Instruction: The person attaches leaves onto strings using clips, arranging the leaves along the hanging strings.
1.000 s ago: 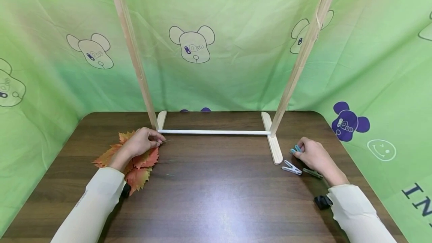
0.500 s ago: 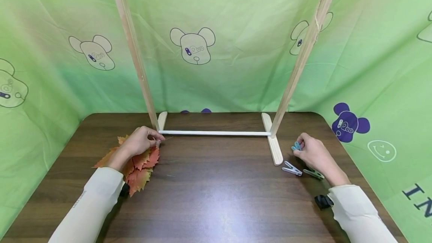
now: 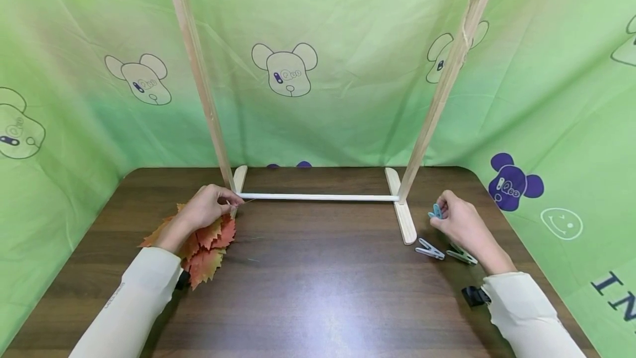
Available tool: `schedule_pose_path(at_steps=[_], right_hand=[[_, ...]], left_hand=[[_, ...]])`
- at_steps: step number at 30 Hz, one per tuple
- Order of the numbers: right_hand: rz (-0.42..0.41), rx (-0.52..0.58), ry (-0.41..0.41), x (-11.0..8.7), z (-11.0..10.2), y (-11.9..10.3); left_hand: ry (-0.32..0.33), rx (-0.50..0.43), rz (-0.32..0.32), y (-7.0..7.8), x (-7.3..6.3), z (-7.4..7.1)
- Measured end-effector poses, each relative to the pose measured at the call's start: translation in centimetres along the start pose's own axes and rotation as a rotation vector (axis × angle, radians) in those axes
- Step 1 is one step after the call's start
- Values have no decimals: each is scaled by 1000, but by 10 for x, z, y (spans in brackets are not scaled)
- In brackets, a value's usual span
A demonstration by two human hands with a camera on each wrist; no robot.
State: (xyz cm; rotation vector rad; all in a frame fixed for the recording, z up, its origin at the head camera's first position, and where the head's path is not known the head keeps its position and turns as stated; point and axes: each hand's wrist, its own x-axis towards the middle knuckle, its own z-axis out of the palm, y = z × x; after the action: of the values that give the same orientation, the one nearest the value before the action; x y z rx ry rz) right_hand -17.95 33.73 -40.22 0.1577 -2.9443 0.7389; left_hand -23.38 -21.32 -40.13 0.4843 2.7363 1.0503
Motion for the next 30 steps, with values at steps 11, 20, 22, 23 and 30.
schedule_pose_path(at_steps=[11,20,22,23,30], right_hand=[[-32,12,64,0,-4,-10],[-66,15,120,-1,-8,-19],[-69,20,126,-1,-9,-21],[-69,22,127,-1,-9,-23],[-77,31,132,-1,-12,-30]], left_hand=[[35,36,40,14,-4,-4],[64,78,65,26,-10,-9],[71,90,76,29,-11,-9],[73,94,77,30,-12,-9],[83,117,104,37,-14,-11]])
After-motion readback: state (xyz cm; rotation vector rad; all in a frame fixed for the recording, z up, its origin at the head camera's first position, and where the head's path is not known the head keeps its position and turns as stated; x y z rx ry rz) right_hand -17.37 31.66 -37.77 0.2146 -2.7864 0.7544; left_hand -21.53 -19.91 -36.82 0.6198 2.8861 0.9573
